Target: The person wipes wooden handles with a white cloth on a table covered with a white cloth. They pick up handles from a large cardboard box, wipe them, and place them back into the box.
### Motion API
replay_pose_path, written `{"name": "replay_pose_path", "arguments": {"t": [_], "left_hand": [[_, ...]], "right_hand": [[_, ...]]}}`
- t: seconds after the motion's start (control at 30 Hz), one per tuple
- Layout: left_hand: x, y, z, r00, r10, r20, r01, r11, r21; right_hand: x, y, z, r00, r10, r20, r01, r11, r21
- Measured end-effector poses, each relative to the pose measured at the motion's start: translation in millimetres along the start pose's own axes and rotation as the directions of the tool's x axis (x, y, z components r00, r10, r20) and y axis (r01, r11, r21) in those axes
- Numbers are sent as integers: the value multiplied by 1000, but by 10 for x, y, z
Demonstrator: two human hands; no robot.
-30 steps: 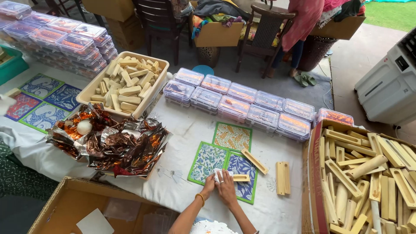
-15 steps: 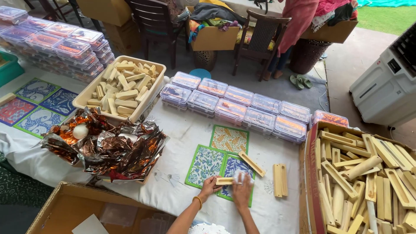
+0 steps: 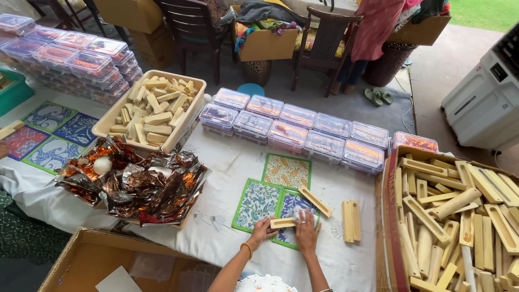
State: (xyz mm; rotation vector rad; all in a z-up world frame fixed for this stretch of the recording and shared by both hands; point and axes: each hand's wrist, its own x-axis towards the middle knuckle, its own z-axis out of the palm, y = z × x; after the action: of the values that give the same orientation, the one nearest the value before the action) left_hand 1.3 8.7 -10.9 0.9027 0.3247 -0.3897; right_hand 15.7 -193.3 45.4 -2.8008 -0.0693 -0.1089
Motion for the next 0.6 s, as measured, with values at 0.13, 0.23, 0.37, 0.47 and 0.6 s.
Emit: {"name": "replay_pose_path", "arguments": {"t": [0.13,0.23,0.37,0.47,0.6], "left_hand": [[17,-24,-2,1000,18,24,-18,1000,17],[17,10,23,1000,1,-2,-1,1000,3],[4,15,97,996,91,-13,-91,996,-22],[-44,104,166,991,122,-48,-124,991,-41],[50,-29,19,999,14,-47,-18,996,-83]], "right_hand": [[26,130,259,995,87,-47,-91,993,-77],[-15,90,495,983,-50,-179,42,998,-49],[-214,-327,443,924,-354,-144,353,935,-33],[-210,-486,364,882,-468,-65,472,878,81],[-140,-406,182,928,-370,49,366,927,81]]}}
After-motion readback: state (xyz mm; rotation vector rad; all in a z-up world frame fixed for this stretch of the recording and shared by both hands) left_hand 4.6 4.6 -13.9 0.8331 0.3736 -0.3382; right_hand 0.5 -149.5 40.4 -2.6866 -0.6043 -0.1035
